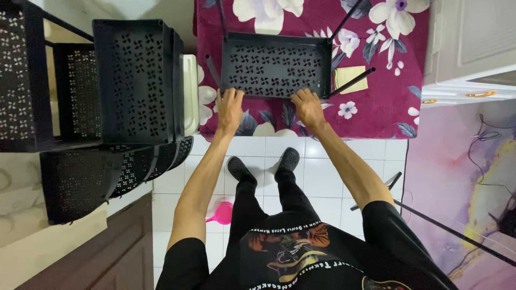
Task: The person wipes black plastic trays with a cloth, then removes and reattaches metal rods to the trays. The person sits on the floor to wring the cloth in a pink watering can before resuming wiping.
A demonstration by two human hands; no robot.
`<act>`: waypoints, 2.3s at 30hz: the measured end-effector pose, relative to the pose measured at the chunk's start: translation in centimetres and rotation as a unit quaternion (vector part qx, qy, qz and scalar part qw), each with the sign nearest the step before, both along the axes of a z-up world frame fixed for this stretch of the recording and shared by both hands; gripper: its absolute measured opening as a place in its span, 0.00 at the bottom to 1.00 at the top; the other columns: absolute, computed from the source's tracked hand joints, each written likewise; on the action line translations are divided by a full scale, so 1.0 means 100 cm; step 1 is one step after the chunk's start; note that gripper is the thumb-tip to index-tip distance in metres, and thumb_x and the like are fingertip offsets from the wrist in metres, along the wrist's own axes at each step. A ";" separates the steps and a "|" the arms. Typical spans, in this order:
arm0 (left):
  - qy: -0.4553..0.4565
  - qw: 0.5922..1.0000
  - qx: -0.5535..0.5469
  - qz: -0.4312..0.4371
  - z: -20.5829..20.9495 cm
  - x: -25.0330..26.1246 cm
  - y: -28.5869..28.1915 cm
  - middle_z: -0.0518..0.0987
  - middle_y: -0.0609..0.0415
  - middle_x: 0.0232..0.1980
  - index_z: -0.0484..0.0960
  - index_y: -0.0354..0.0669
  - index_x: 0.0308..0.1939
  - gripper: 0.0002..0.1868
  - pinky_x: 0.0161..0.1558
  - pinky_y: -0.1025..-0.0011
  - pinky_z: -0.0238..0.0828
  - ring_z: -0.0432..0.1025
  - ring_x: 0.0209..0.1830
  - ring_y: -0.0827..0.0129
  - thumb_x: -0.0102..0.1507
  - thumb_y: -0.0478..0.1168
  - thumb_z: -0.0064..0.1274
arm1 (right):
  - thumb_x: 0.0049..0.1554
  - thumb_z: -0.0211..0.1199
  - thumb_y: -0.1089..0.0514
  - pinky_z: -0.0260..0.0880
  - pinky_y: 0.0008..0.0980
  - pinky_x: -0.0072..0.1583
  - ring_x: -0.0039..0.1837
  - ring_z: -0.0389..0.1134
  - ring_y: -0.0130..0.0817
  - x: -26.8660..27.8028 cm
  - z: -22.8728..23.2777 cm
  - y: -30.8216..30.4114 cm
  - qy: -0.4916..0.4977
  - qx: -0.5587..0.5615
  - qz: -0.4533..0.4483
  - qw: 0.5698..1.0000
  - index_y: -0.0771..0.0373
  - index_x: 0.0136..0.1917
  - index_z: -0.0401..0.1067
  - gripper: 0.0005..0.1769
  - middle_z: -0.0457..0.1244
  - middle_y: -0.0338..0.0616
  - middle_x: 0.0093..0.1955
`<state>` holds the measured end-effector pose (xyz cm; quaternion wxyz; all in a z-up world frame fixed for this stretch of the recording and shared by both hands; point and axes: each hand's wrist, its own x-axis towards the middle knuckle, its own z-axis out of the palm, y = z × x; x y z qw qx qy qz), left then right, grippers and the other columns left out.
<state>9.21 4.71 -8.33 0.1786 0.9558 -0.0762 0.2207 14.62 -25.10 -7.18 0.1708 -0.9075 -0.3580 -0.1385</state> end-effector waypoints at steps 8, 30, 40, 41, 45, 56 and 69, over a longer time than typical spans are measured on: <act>0.049 0.998 0.012 0.033 -0.021 0.003 0.016 0.73 0.48 0.45 0.78 0.42 0.49 0.16 0.63 0.45 0.61 0.71 0.53 0.53 0.57 0.27 0.55 | 0.57 0.60 0.63 0.63 0.42 0.53 0.53 0.64 0.43 0.000 -0.018 0.024 0.005 0.016 -0.014 1.000 0.59 0.51 0.74 0.09 0.62 0.42 0.47; -0.012 0.955 -0.278 0.100 0.100 -0.130 0.121 0.82 0.47 0.47 0.83 0.39 0.48 0.07 0.48 0.63 0.74 0.77 0.44 0.56 0.67 0.35 0.59 | 0.60 0.65 0.59 0.70 0.45 0.49 0.47 0.71 0.50 -0.076 0.037 0.170 0.190 0.176 0.048 0.965 0.63 0.58 0.74 0.13 0.69 0.52 0.48; -0.044 0.960 -0.071 0.268 0.070 -0.151 0.282 0.71 0.28 0.62 0.71 0.28 0.64 0.28 0.59 0.54 0.65 0.67 0.60 0.37 0.63 0.38 0.59 | 0.60 0.60 0.36 0.72 0.50 0.48 0.42 0.74 0.57 -0.108 0.089 0.340 0.331 0.066 0.013 0.941 0.74 0.65 0.67 0.38 0.69 0.64 0.35; -0.032 0.958 -0.046 0.280 0.063 -0.147 0.291 0.70 0.26 0.63 0.68 0.25 0.65 0.32 0.58 0.53 0.66 0.67 0.61 0.35 0.62 0.39 0.60 | 0.60 0.62 0.36 0.72 0.51 0.47 0.43 0.74 0.58 -0.108 0.087 0.352 0.315 0.060 0.004 0.947 0.75 0.64 0.67 0.38 0.69 0.65 0.35; 0.144 0.927 -0.154 0.309 0.044 -0.122 0.320 0.71 0.30 0.62 0.59 0.24 0.72 0.39 0.55 0.51 0.70 0.69 0.59 0.39 0.63 0.38 0.59 | 0.56 0.66 0.42 0.72 0.55 0.44 0.43 0.72 0.64 -0.100 0.063 0.380 0.254 0.034 -0.033 0.966 0.76 0.59 0.67 0.34 0.67 0.68 0.36; 0.120 0.940 -0.130 0.292 0.030 -0.124 0.327 0.76 0.38 0.52 0.70 0.40 0.60 0.21 0.51 0.52 0.72 0.74 0.52 0.43 0.63 0.28 0.54 | 0.60 0.54 0.64 0.67 0.57 0.37 0.35 0.67 0.67 -0.099 0.010 0.377 0.203 0.126 0.015 0.971 0.83 0.60 0.59 0.21 0.63 0.69 0.31; 0.038 0.873 -0.470 0.127 0.146 -0.172 0.263 0.64 0.44 0.77 0.55 0.47 0.77 0.27 0.56 0.59 0.75 0.70 0.68 0.50 0.74 0.44 0.36 | 0.65 0.56 0.64 0.73 0.51 0.51 0.50 0.72 0.61 -0.123 0.130 0.309 0.138 0.209 0.040 0.967 0.66 0.72 0.62 0.23 0.68 0.66 0.49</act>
